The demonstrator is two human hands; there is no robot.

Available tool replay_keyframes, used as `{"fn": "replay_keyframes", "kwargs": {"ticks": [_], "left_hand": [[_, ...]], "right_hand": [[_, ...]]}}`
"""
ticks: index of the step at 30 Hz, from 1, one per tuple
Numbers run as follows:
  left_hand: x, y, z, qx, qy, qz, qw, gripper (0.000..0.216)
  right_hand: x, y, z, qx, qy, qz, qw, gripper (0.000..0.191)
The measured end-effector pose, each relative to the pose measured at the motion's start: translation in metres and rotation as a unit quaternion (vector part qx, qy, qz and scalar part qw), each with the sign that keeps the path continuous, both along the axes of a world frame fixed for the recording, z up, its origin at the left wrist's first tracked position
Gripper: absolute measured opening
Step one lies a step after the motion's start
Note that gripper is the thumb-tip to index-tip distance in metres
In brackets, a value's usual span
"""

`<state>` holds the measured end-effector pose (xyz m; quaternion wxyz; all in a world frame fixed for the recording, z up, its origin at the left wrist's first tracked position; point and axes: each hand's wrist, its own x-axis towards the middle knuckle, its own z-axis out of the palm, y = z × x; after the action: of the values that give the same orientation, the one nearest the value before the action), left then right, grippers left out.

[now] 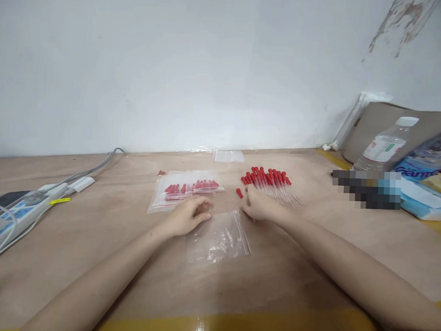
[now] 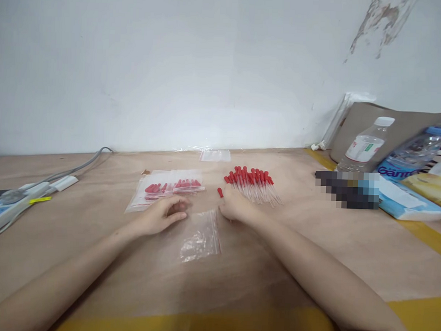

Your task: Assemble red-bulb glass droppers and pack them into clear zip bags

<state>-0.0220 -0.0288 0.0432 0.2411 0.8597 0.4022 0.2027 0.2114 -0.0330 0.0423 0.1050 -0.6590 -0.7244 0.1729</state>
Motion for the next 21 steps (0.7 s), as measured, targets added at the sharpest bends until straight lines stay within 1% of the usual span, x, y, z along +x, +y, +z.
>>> {"fn": "replay_keyframes", "kwargs": {"ticks": [1,2,3,5,7,9,11,13,15,16,18,21], "left_hand": [[0.002,-0.005,-0.001,0.069,0.015,0.011,0.997,0.025],[0.005,-0.012,-0.001,0.117,0.029,0.009,0.993,0.025],[0.007,-0.021,0.0,0.135,0.042,-0.011,0.99,0.025],[0.013,-0.039,0.002,0.095,0.077,-0.108,0.986,0.029],[0.017,-0.051,-0.001,0.076,0.108,-0.182,0.974,0.039],[0.02,-0.053,-0.007,0.08,0.124,-0.216,0.965,0.044],[0.022,-0.046,-0.016,0.088,0.13,-0.221,0.963,0.046],[0.022,-0.034,-0.022,0.09,0.131,-0.217,0.963,0.046],[0.022,-0.025,-0.025,0.092,0.132,-0.21,0.964,0.046],[0.023,-0.022,-0.025,0.094,0.131,-0.207,0.965,0.046],[0.023,-0.02,-0.025,0.095,0.128,-0.203,0.966,0.046],[0.023,-0.023,-0.023,0.095,0.124,-0.199,0.968,0.045]], "right_hand": [[-0.001,0.001,-0.003,0.018,-0.003,-0.003,1.0,0.028],[-0.002,0.003,-0.006,0.029,-0.004,-0.008,1.0,0.027],[-0.004,0.005,-0.008,0.034,-0.004,-0.011,0.999,0.026],[-0.008,0.008,-0.01,0.027,-0.006,-0.011,1.0,0.021],[-0.007,0.008,-0.008,0.019,-0.003,-0.007,1.0,0.021],[-0.001,0.005,-0.004,0.032,0.027,0.0,0.999,0.031],[0.01,0.001,-0.003,0.053,0.11,0.001,0.992,0.047],[0.021,-0.003,-0.006,0.044,0.237,-0.011,0.97,0.061],[0.029,-0.008,-0.012,0.023,0.36,-0.042,0.932,0.067],[0.031,-0.01,-0.016,0.025,0.408,-0.059,0.911,0.068],[0.033,-0.013,-0.025,0.056,0.47,-0.093,0.876,0.066],[0.03,-0.017,-0.036,0.091,0.519,-0.121,0.841,0.065]]}}
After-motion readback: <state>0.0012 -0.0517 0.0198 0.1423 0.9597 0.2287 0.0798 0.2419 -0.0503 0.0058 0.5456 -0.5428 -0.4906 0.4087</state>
